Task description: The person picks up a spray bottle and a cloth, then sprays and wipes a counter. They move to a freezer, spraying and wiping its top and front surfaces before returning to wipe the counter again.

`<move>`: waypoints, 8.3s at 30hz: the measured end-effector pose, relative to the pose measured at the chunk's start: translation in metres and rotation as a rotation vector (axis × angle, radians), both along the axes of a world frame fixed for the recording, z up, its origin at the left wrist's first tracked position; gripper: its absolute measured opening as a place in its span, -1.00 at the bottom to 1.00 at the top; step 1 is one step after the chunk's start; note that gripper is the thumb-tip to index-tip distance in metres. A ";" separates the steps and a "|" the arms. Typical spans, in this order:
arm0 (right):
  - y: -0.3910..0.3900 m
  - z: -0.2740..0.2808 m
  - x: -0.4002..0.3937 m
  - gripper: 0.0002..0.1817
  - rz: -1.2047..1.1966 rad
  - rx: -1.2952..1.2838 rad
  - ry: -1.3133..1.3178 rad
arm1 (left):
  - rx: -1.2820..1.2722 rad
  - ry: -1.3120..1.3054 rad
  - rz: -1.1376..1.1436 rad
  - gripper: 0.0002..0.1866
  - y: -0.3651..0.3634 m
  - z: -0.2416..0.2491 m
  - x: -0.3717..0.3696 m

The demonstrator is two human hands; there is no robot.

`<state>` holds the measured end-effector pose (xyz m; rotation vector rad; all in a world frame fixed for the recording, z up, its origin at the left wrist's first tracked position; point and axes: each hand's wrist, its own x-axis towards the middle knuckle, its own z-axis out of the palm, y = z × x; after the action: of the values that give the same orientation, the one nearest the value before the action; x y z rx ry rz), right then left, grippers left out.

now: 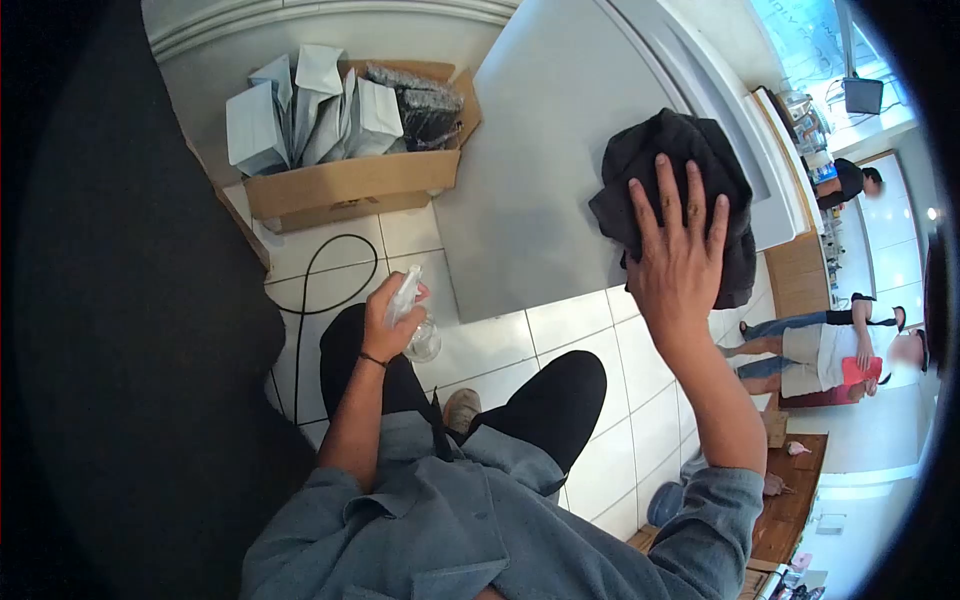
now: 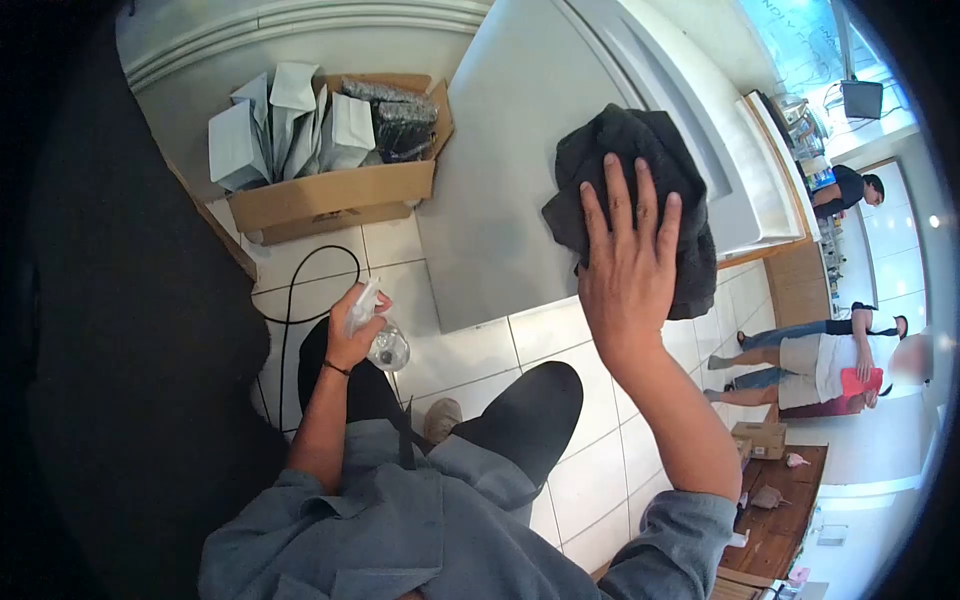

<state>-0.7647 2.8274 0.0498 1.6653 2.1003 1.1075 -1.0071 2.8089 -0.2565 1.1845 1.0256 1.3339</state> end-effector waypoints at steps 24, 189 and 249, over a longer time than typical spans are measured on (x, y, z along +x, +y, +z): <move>0.224 -0.027 -0.062 -0.36 -0.149 0.057 -0.166 | -0.113 -0.141 -0.007 -0.67 0.098 -0.023 -0.033; 0.161 -0.212 -0.042 -0.32 -0.143 0.285 0.001 | 0.041 0.120 0.258 -0.45 0.095 0.056 -0.110; 0.201 0.152 0.160 -0.17 0.080 -0.143 1.024 | -0.177 0.191 0.205 -0.62 0.021 0.591 0.080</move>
<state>-0.6042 3.0287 0.2023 2.3757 2.6930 0.0218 -0.9273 2.8302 0.3347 1.1110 1.4043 1.2726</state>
